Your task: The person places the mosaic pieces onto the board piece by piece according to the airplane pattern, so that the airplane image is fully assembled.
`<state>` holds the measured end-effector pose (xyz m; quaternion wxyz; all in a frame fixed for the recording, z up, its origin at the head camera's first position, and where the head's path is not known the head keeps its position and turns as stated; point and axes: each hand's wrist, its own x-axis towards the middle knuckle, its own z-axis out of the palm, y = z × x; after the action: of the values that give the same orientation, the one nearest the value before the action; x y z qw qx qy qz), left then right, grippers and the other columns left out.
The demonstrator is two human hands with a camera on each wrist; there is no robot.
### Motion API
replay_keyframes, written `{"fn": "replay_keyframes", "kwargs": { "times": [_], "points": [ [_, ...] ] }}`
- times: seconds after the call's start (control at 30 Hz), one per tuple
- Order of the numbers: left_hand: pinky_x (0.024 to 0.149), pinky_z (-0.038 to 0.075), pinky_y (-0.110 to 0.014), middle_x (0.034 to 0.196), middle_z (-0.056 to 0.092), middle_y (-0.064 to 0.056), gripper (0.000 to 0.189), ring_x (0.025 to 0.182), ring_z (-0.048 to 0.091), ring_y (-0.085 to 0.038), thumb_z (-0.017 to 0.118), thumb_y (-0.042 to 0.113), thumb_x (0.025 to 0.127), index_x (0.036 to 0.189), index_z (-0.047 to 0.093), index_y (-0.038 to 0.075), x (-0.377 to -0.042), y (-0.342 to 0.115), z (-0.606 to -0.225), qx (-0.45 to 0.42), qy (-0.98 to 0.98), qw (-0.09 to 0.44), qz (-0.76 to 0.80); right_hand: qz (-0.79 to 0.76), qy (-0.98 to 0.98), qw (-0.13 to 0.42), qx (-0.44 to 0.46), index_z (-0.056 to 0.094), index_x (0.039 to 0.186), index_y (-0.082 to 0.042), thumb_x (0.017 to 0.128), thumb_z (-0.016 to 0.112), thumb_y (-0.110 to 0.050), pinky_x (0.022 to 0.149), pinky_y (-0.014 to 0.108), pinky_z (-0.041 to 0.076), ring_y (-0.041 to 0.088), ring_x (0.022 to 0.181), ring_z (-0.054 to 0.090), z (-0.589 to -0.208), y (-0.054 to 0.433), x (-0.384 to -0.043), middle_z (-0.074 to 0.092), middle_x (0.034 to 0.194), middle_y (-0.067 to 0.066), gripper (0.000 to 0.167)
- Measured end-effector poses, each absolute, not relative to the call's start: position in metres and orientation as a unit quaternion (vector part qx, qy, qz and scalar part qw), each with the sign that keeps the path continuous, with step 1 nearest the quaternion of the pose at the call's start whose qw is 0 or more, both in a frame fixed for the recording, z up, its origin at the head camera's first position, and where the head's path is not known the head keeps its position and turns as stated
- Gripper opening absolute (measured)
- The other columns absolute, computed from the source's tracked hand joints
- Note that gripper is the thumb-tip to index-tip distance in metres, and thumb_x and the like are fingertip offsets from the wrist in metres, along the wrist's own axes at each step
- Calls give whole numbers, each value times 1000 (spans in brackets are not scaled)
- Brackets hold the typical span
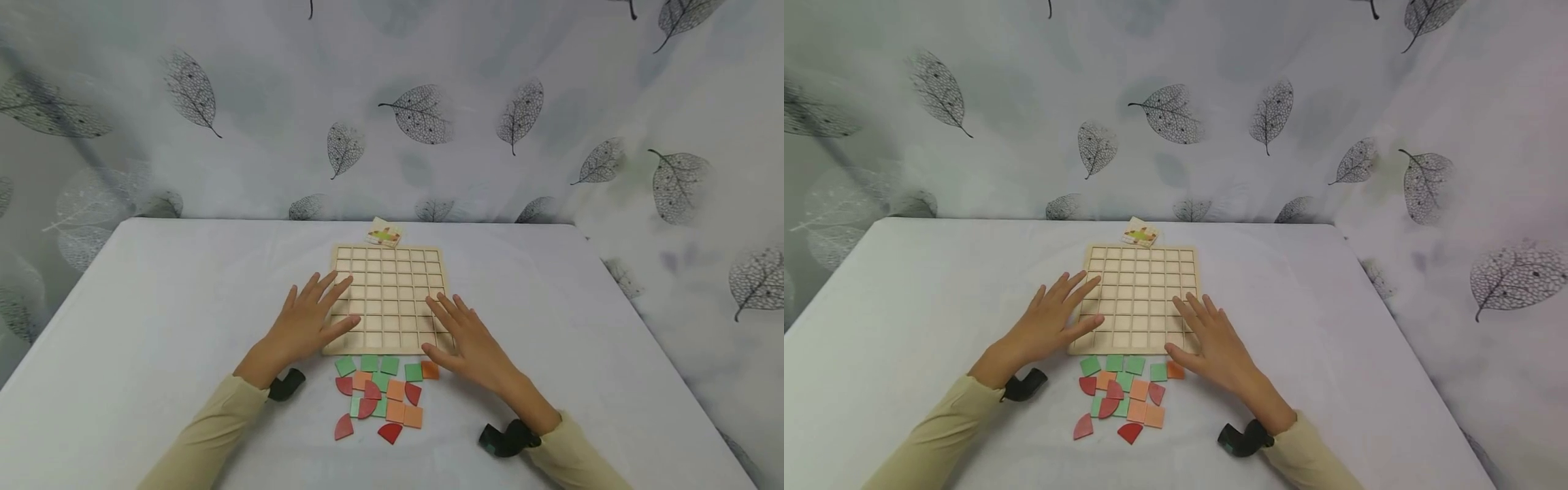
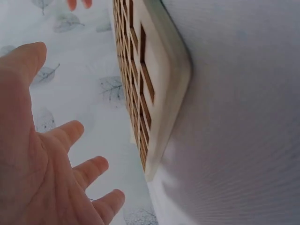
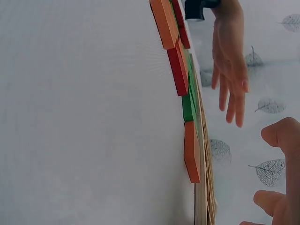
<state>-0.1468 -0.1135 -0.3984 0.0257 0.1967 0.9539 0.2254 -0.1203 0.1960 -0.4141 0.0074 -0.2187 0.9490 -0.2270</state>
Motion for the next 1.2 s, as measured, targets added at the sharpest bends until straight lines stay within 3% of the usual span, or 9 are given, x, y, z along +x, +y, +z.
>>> {"fn": "replay_keyframes", "kwargs": {
  "times": [0.37,0.6,0.73,0.87,1.03,1.2],
  "points": [
    [113,8,-67,160,22,-13,75,148,15,-39,57,52,94,155,29,17,-151,-124,-407,209,950,25,230,-268,932,-2,-244,29,155,-21,92,62,-44,112,68,8,38,147,20,-408,192,-108,30,158,10,75],
    [113,8,-67,160,24,-12,75,147,17,-38,56,54,94,155,29,18,-153,-129,-407,219,944,49,240,-328,912,7,-248,39,150,-15,89,68,-34,115,61,17,33,145,27,-404,188,-97,37,154,9,71],
    [113,11,-66,158,28,-12,72,146,22,-37,56,51,95,153,33,16,-154,-132,-407,236,938,62,244,-344,903,-22,-255,52,139,-9,82,76,-20,105,61,32,32,135,41,-402,185,-93,48,144,11,63],
    [115,11,-63,157,30,-12,66,146,23,-36,59,46,95,149,41,12,-155,-136,-410,245,936,66,245,-357,892,-47,-273,67,120,-7,78,78,-9,94,53,44,27,118,50,-404,184,-92,59,128,10,44],
    [115,11,-62,157,31,-14,63,145,25,-36,64,39,93,146,45,10,-155,-140,-416,261,929,60,253,-360,883,-20,-300,74,102,-12,77,78,-4,88,43,44,18,106,55,-411,183,-90,65,112,-1,27],
    [115,12,-61,155,35,-14,61,144,29,-36,67,36,92,144,48,11,-155,-143,-423,274,923,53,264,-350,865,10,-359,75,99,-15,80,79,-6,88,39,43,14,105,56,-420,184,-88,66,107,-6,22]
  ]
}}
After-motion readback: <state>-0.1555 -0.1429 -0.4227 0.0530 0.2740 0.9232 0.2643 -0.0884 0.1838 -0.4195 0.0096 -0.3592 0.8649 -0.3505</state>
